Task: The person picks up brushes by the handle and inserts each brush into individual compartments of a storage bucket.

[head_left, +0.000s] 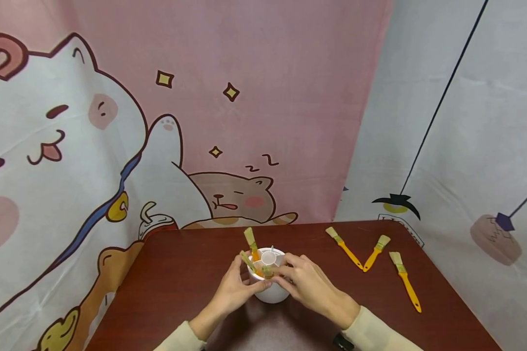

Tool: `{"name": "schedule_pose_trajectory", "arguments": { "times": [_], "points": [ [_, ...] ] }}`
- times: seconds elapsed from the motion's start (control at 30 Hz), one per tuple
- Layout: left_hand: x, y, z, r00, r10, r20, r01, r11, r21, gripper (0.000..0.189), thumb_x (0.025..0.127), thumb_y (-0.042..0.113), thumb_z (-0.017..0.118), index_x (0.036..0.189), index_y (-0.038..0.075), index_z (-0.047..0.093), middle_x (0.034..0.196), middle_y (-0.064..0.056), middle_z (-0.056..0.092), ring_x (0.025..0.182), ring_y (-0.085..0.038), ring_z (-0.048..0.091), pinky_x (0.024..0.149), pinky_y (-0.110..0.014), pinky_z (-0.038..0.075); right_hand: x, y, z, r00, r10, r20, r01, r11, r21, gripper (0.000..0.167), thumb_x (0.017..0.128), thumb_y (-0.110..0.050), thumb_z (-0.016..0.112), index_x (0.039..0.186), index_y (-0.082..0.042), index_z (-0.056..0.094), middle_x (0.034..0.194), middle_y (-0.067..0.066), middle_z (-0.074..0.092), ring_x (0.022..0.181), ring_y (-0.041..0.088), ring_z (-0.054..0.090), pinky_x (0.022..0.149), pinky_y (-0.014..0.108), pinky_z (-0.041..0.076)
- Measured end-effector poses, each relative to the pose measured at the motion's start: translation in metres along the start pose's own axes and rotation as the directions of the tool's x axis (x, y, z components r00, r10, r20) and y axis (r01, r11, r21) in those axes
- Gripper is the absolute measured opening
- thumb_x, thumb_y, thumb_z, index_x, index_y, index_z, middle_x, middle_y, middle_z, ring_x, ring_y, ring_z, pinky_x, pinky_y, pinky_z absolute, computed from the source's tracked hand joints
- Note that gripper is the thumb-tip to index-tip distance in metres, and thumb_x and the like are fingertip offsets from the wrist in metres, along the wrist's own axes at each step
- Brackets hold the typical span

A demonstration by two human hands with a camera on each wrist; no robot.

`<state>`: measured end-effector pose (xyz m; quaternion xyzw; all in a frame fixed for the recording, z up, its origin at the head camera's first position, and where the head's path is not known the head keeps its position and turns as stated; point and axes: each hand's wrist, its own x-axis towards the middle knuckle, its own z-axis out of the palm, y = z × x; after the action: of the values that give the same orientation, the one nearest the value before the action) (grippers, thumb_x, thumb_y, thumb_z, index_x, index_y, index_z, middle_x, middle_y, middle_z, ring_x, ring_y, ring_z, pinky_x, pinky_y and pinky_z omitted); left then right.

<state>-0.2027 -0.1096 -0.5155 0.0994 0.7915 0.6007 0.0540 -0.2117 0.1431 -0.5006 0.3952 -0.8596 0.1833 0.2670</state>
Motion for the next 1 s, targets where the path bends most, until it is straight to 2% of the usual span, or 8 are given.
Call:
{"name": "schedule_pose_trajectory", "arguments": {
  "times": [0.13, 0.33, 0.6, 0.83, 1.0],
  "points": [
    [-0.001, -0.001, -0.001, 1.000, -0.007, 0.012, 0.007, 1.000, -0.008, 0.105, 0.095, 0.024, 0.100, 0.176, 0.002, 0.036, 0.173, -0.029, 0.052, 0.153, -0.053, 0.064, 0.119, -0.059, 0.062, 0.000, 0.000, 0.000, 1.000, 0.000, -0.022, -0.001, 1.000, -0.010, 0.018, 0.095, -0.031, 0.100, 0.107, -0.021, 0.091, 0.097, -0.011, 0.070, 0.079, 0.000, 0.056, 0.077, 0.029, 0.056],
    [0.000, -0.001, -0.002, 1.000, -0.005, 0.022, 0.005, 1.000, -0.021, 0.105, 0.095, 0.022, 0.099, 0.177, 0.003, 0.036, 0.171, -0.030, 0.053, 0.152, -0.054, 0.064, 0.121, -0.061, 0.060, -0.002, 0.001, -0.003, 0.999, 0.010, -0.048, -0.010, 1.000, 0.009, 0.022, 0.095, -0.033, 0.100, 0.111, -0.021, 0.091, 0.098, -0.009, 0.074, 0.077, -0.001, 0.058, 0.078, 0.031, 0.057],
    [0.004, -0.003, -0.004, 0.999, 0.030, 0.037, -0.028, 0.998, -0.054, 0.101, 0.095, 0.012, 0.095, 0.176, 0.002, 0.037, 0.167, -0.029, 0.058, 0.147, -0.048, 0.069, 0.120, -0.064, 0.061, -0.003, 0.007, -0.014, 0.997, 0.022, -0.076, -0.021, 1.000, 0.013, 0.021, 0.095, -0.022, 0.099, 0.113, -0.019, 0.090, 0.100, -0.006, 0.074, 0.081, 0.004, 0.059, 0.074, 0.028, 0.054],
    [0.007, 0.001, -0.005, 0.997, 0.040, 0.059, -0.036, 0.997, -0.065, 0.100, 0.096, 0.009, 0.092, 0.178, 0.002, 0.036, 0.173, -0.031, 0.054, 0.153, -0.049, 0.064, 0.125, -0.066, 0.056, -0.006, 0.017, -0.022, 0.992, 0.034, -0.122, -0.031, 0.999, 0.027, 0.020, 0.094, -0.014, 0.097, 0.112, -0.018, 0.089, 0.104, -0.007, 0.076, 0.085, 0.006, 0.063, 0.073, 0.027, 0.053],
    [0.009, 0.000, -0.006, 0.995, 0.054, 0.089, -0.048, 0.996, -0.074, 0.103, 0.096, 0.005, 0.088, 0.181, 0.000, 0.030, 0.179, -0.033, 0.045, 0.159, -0.053, 0.057, 0.129, -0.067, 0.052, -0.012, 0.023, -0.026, 0.989, 0.079, -0.121, -0.075, 0.997, 0.036, 0.022, 0.094, -0.012, 0.097, 0.114, -0.018, 0.089, 0.105, -0.009, 0.076, 0.085, 0.005, 0.062, 0.074, 0.027, 0.054]
  ]
}}
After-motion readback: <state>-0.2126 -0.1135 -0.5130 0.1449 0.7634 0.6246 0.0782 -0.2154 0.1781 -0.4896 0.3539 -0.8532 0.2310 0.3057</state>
